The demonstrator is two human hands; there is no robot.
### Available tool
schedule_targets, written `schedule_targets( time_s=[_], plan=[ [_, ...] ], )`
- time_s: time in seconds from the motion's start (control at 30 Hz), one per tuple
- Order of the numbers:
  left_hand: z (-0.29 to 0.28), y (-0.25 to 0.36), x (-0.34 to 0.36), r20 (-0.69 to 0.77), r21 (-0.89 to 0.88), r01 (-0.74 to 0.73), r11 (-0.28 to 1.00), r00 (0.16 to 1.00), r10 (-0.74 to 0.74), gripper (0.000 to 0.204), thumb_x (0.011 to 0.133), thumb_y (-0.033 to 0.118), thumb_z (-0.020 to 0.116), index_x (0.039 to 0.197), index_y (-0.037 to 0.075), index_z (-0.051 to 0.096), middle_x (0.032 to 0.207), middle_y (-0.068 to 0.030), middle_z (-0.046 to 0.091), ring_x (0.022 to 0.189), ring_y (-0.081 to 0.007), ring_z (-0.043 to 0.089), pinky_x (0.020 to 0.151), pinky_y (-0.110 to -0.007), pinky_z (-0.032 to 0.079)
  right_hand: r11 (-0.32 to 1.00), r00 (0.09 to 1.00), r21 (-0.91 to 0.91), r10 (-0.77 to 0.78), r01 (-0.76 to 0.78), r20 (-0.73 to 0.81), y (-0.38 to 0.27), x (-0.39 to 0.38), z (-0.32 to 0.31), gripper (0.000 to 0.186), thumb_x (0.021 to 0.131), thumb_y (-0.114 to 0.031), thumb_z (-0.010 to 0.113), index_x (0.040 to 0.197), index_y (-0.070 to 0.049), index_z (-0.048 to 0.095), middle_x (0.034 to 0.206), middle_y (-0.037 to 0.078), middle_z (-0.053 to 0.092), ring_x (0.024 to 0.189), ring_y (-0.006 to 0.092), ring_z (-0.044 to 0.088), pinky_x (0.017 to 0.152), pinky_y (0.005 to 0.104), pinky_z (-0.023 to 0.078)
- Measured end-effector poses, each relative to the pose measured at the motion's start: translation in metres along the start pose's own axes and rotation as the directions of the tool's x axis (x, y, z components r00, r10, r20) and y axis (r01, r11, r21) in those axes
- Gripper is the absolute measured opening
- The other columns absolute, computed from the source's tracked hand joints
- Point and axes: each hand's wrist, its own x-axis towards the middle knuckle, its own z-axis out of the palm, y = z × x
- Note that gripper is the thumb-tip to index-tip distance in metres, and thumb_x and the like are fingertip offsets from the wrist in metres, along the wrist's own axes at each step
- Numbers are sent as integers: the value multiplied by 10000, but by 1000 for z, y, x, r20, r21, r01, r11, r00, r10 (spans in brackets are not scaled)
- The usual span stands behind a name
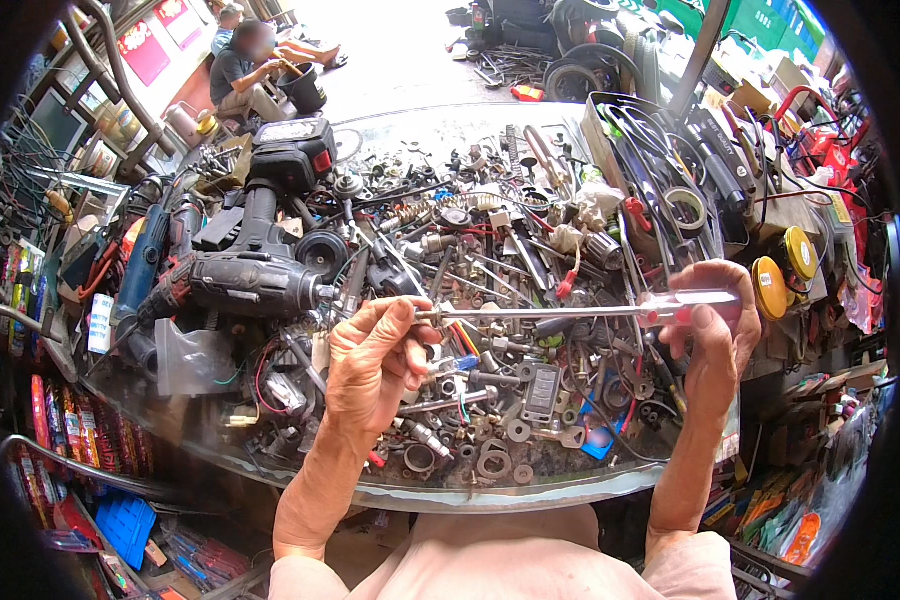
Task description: The person uses a screwdriver to manipulate a small mechanical component over a cluttered workbench. They repeatedly adjust the screwdriver's position and the component's orientation, appearing to tighten or loosen a screw. The workspace is filled with various tools and parts, and another person is visible in the background.
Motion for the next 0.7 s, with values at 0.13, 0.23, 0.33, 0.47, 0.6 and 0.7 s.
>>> schedule_targets(
  time_s=[0.13,0.23,0.33,0.47,0.6,0.7],
  plan=[
    [-1,1,0,-13,8,3,1000,1000,-3,250,903,180,575,995,-49,614,747,-148,658,495,-103,597,384,-192,443,999,1000,-46,18,-17,21,-3,0,-2,357,792,-239,678,1011,-3,524,693,55,611,417,24,409,379,164,321],
    [-2,1,0,-15,17,12,1000,1000,-11,250,902,181,577,994,-48,614,747,-147,658,493,-102,596,385,-193,446,982,992,-148,122,-118,16,0,0,-16,374,788,-236,680,1026,2,518,823,98,629,440,31,419,384,171,336],
    [-1,0,0,-9,19,20,1000,1000,-20,252,899,184,582,992,-48,615,749,-149,659,490,-101,595,384,-194,447,977,985,-120,174,-174,-4,1,0,-17,397,782,-237,686,1043,7,512,880,115,616,459,34,439,389,174,349],
    [0,1,0,-19,22,17,1000,1000,-17,251,898,185,583,990,-47,616,751,-153,661,489,-104,595,381,-194,441,999,997,26,24,-26,70,-1,1,-7,416,775,-247,694,1049,8,512,834,104,611,453,31,442,390,169,351],
    [-1,1,0,-16,12,7,1000,1000,-7,248,899,182,583,988,-48,615,748,-156,661,488,-106,595,378,-195,437,997,998,-75,36,-33,45,-2,0,-7,384,802,-277,685,1014,2,528,736,44,579,430,21,423,373,163,314],
    [0,1,-1,-17,19,13,1000,1000,-12,248,900,182,581,987,-48,614,748,-156,660,488,-106,596,376,-195,437,988,998,-143,58,-52,38,3,0,-14,386,831,-351,665,956,-5,550,635,-19,544,387,11,380,349,161,255]
  ],
)
